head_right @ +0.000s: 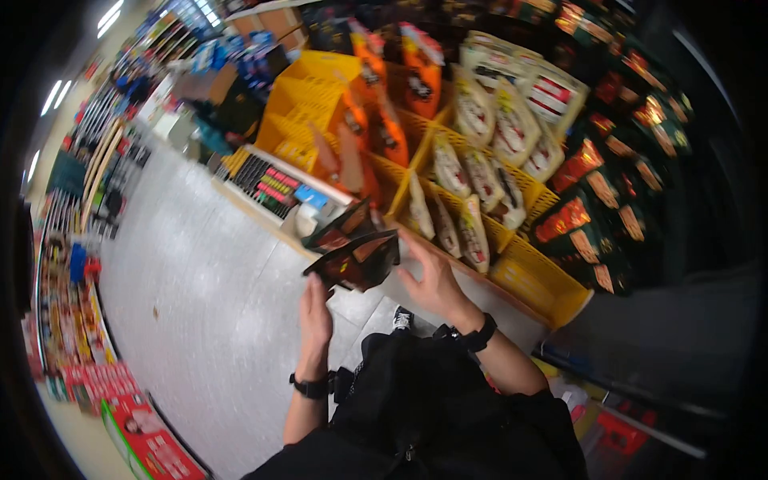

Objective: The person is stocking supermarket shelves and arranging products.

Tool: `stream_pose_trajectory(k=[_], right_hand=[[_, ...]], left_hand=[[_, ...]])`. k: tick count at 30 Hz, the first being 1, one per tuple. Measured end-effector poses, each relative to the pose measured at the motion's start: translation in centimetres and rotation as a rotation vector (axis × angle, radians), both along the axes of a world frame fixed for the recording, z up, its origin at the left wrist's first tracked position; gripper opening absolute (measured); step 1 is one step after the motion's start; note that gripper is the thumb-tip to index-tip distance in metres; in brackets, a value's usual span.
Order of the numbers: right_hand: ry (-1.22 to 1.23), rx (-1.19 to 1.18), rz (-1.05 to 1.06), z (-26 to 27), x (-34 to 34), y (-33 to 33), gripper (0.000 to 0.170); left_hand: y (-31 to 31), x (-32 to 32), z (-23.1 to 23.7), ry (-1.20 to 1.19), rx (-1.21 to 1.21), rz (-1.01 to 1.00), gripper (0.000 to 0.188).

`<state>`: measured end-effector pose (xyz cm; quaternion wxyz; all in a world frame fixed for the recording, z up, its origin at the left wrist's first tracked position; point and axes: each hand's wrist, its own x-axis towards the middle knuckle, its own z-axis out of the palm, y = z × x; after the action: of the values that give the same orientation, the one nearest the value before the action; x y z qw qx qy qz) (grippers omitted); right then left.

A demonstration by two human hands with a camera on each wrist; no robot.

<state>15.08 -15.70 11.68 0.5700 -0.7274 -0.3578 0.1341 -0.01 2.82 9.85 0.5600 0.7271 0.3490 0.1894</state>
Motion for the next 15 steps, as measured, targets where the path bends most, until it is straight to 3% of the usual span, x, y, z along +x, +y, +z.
stream_pose_trajectory(k=[3,7,15], right_hand=[[-0.092,0.008,-0.117,5.1,-1.0,-3.3,0.055],[-0.162,0.102,-0.242,8.1,-2.0,-8.2,0.046],[-0.258,0.197,-0.6,10.2,-3.9,-18.3,0.04]], left_hand=[[-1.5,0.6,5.3,-0.078,-0.003,-0.071,0.053],[-4.4,2.5,10.5,-0.133,-0.133,-0.21,0.055],[-12.5,9.2,15.1,-0.224,-0.13,-0.581,0.057]])
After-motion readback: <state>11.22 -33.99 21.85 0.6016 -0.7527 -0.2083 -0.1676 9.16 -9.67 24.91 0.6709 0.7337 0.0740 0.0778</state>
